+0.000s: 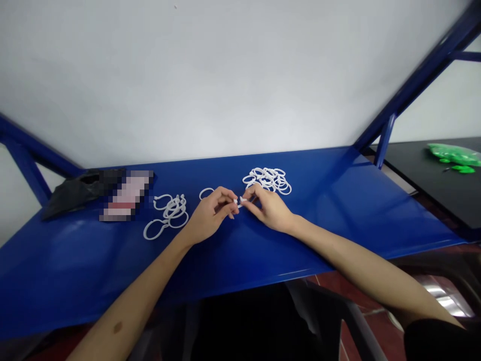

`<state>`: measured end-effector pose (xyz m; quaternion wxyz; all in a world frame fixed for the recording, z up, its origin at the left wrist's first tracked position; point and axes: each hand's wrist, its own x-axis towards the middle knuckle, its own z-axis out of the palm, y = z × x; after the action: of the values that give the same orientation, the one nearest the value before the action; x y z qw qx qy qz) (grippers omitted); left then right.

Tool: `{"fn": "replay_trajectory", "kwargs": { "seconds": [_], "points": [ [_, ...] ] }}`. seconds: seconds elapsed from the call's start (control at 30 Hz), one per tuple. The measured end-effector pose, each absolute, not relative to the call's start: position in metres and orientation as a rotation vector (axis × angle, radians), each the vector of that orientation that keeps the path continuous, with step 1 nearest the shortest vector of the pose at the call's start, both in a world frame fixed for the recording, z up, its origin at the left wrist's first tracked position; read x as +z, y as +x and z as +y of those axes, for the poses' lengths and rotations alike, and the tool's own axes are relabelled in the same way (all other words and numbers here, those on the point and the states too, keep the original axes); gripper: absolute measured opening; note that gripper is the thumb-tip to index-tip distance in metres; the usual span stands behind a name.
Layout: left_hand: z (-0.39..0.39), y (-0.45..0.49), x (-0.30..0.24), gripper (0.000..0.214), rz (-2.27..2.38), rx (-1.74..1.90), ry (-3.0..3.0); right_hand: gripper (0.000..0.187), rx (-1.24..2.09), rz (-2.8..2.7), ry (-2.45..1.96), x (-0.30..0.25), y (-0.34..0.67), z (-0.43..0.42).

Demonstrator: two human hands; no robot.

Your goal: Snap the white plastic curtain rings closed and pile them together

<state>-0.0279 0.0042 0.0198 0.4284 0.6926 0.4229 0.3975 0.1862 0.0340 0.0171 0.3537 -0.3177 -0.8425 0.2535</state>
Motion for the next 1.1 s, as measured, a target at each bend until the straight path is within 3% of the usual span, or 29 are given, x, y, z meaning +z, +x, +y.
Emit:
{"fn": "replay_trajectory", "kwargs": {
  "seconds": [0.23, 0.4, 0.67, 0.77, 1.1],
  "points": [
    [0.008, -0.021, 0.016, 0.017, 1.145, 1.14, 1.635, 0.008, 0.694, -2.103, -0.666, 0.015, 0.186, 0.037],
    [0.004, -0.018, 0.009, 0.007, 1.205, 1.18, 1.781, 0.015, 0.553, -2.197, -0.611, 0.012, 0.188, 0.034],
    [0.001, -0.018, 0.012, 0.008, 1.189, 1.299, 2.216, 0.024, 0.294, -2.361, -0.633, 0.011, 0.19, 0.026],
    [0.003, -0.02, 0.016, 0.006, 1.228, 1.238, 2.319, 0.025, 0.22, -2.377, -0.687, 0.015, 0.19, 0.031],
    [0.018, -0.051, 0.018, 0.033, 1.641, 0.674, 2.526, 0.023, -0.234, -2.231, -1.302, 0.036, 0.225, 0.07]
  ]
}}
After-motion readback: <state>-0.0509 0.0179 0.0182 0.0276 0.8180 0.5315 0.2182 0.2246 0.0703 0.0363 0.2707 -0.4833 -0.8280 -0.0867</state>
